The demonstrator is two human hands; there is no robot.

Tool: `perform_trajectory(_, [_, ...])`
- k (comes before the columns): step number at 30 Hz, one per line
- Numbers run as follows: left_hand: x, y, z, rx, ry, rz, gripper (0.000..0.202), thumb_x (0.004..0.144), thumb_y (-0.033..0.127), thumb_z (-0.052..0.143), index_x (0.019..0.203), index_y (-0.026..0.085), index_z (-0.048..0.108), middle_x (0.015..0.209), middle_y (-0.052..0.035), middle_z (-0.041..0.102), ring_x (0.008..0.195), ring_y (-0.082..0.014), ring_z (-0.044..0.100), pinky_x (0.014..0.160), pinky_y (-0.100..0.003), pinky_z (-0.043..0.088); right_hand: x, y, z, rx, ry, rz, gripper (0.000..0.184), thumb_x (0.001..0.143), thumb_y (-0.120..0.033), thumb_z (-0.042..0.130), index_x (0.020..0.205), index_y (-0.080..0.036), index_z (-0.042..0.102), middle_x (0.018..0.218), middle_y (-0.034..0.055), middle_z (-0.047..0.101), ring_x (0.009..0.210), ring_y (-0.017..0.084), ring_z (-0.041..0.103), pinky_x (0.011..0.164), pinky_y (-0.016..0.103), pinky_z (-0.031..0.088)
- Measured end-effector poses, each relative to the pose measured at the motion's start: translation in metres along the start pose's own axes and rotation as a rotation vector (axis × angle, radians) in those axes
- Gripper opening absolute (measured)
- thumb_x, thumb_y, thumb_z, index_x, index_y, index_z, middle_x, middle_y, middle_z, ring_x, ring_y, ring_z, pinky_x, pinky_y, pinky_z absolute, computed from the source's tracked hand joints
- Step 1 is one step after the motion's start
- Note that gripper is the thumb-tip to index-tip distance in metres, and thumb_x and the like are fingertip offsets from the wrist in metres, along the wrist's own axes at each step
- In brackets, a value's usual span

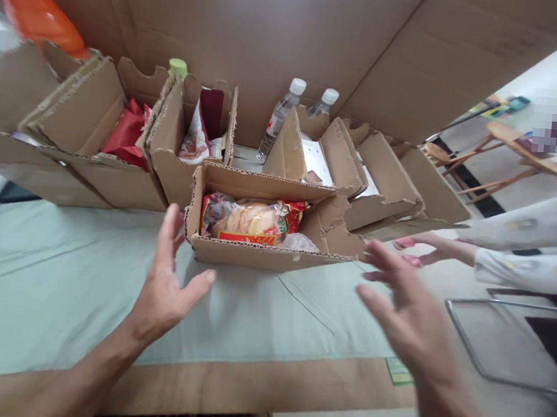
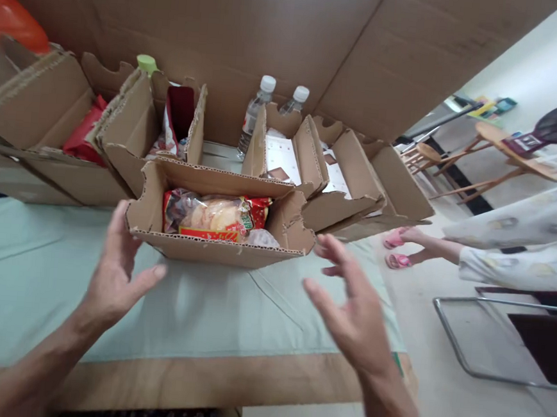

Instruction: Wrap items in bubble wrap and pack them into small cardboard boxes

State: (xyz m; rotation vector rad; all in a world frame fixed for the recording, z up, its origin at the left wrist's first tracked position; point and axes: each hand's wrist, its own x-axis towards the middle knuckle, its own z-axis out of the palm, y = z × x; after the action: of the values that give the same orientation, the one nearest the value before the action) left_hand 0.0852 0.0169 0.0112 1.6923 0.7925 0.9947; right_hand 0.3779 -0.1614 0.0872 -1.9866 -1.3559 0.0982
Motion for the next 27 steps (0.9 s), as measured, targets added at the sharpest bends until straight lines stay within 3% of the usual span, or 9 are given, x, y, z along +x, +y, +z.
perform_trajectory(2, [0.003, -0.006, 0.008, -0.091, -0.079, -0.047, 0.095, 0.087, 0.037, 0.076, 0.165, 0.03, 0.022, 0.169, -0.0117, 0.034, 0.155, -0.0349, 0.037, 0.129, -0.057, 0.028, -0.009, 0.007, 0.043, 0.173, -0.059, 0.032, 0.063, 0.091, -0.059, 0.069, 0.144, -0.027, 0.056, 0.136, 0.0124, 0.067, 0.111, 0.029, 0.069, 0.088, 0.046, 0.06])
perform_trajectory(4, [-0.002, -0.008, 0.012, -0.143, -0.121, -0.048, 0.093, 0.086, 0.039, 0.075, 0.164, 0.027, 0.026, 0.167, -0.0133, 0.037, 0.154, -0.0357, 0.038, 0.129, -0.058, 0.028, -0.021, 0.004, 0.079, 0.317, -0.015, 0.063, 0.066, 0.089, -0.062, 0.068, 0.143, -0.026, 0.055, 0.135, 0.0129, 0.066, 0.116, 0.031, 0.066, 0.094, 0.049, 0.058])
perform_trajectory(8, [-0.054, -0.007, -0.012, -0.066, -0.079, -0.089, 0.094, 0.085, 0.043, 0.077, 0.163, 0.024, 0.029, 0.164, -0.0146, 0.042, 0.157, -0.0371, 0.032, 0.131, -0.059, 0.022, -0.069, -0.024, 0.113, 0.435, 0.119, 0.129, 0.061, 0.093, -0.056, 0.066, 0.145, -0.027, 0.053, 0.138, 0.0135, 0.063, 0.129, 0.033, 0.059, 0.107, 0.053, 0.049])
perform_trajectory(11, [-0.093, -0.005, -0.051, 0.038, 0.034, -0.182, 0.078, 0.087, 0.042, 0.077, 0.155, 0.024, 0.044, 0.148, -0.0138, 0.059, 0.151, -0.036, 0.043, 0.13, -0.056, 0.026, -0.093, -0.057, 0.116, 0.432, 0.013, 0.126, 0.058, 0.093, -0.05, 0.067, 0.145, -0.026, 0.054, 0.135, 0.0134, 0.066, 0.129, 0.034, 0.06, 0.11, 0.051, 0.048])
perform_trajectory(14, [-0.091, 0.005, -0.072, -0.028, 0.17, -0.121, 0.083, 0.084, 0.041, 0.08, 0.155, 0.025, 0.041, 0.147, -0.0129, 0.059, 0.149, -0.0339, 0.045, 0.128, -0.053, 0.031, -0.076, -0.082, 0.113, 0.484, -0.098, 0.042, 0.055, 0.089, -0.049, 0.072, 0.138, -0.027, 0.058, 0.13, 0.0107, 0.068, 0.121, 0.031, 0.064, 0.106, 0.048, 0.051])
perform_trajectory(17, [-0.071, 0.021, -0.054, -0.063, 0.127, -0.043, 0.087, 0.082, 0.04, 0.08, 0.156, 0.024, 0.039, 0.151, -0.0132, 0.054, 0.146, -0.0333, 0.048, 0.126, -0.052, 0.034, -0.057, -0.081, 0.101, 0.536, 0.026, 0.054, 0.058, 0.086, -0.052, 0.075, 0.135, -0.027, 0.058, 0.132, 0.0096, 0.067, 0.119, 0.03, 0.064, 0.103, 0.048, 0.051])
perform_trajectory(21, [-0.087, 0.039, -0.023, 0.013, -0.143, -0.001, 0.094, 0.087, 0.032, 0.073, 0.166, 0.022, 0.024, 0.166, -0.0154, 0.038, 0.158, -0.0342, 0.031, 0.131, -0.054, 0.023, -0.089, -0.06, 0.079, 0.453, 0.287, 0.216, 0.049, 0.088, -0.049, 0.075, 0.129, -0.025, 0.061, 0.127, 0.0113, 0.067, 0.124, 0.032, 0.061, 0.109, 0.051, 0.045])
perform_trajectory(24, [-0.114, 0.034, -0.029, 0.067, -0.099, -0.052, 0.091, 0.091, 0.032, 0.069, 0.167, 0.023, 0.019, 0.166, -0.0155, 0.038, 0.157, -0.034, 0.033, 0.13, -0.055, 0.026, -0.117, -0.056, 0.083, 0.435, 0.176, 0.254, 0.045, 0.089, -0.049, 0.074, 0.125, -0.024, 0.063, 0.121, 0.0114, 0.069, 0.116, 0.031, 0.063, 0.105, 0.05, 0.046])
perform_trajectory(27, [-0.124, 0.021, -0.049, 0.109, 0.01, -0.116, 0.084, 0.093, 0.036, 0.068, 0.165, 0.022, 0.026, 0.163, -0.0168, 0.042, 0.154, -0.0369, 0.037, 0.129, -0.061, 0.026, -0.111, -0.065, 0.105, 0.466, 0.071, 0.194, 0.048, 0.087, -0.055, 0.073, 0.123, -0.025, 0.063, 0.12, 0.0105, 0.069, 0.11, 0.03, 0.063, 0.097, 0.048, 0.05])
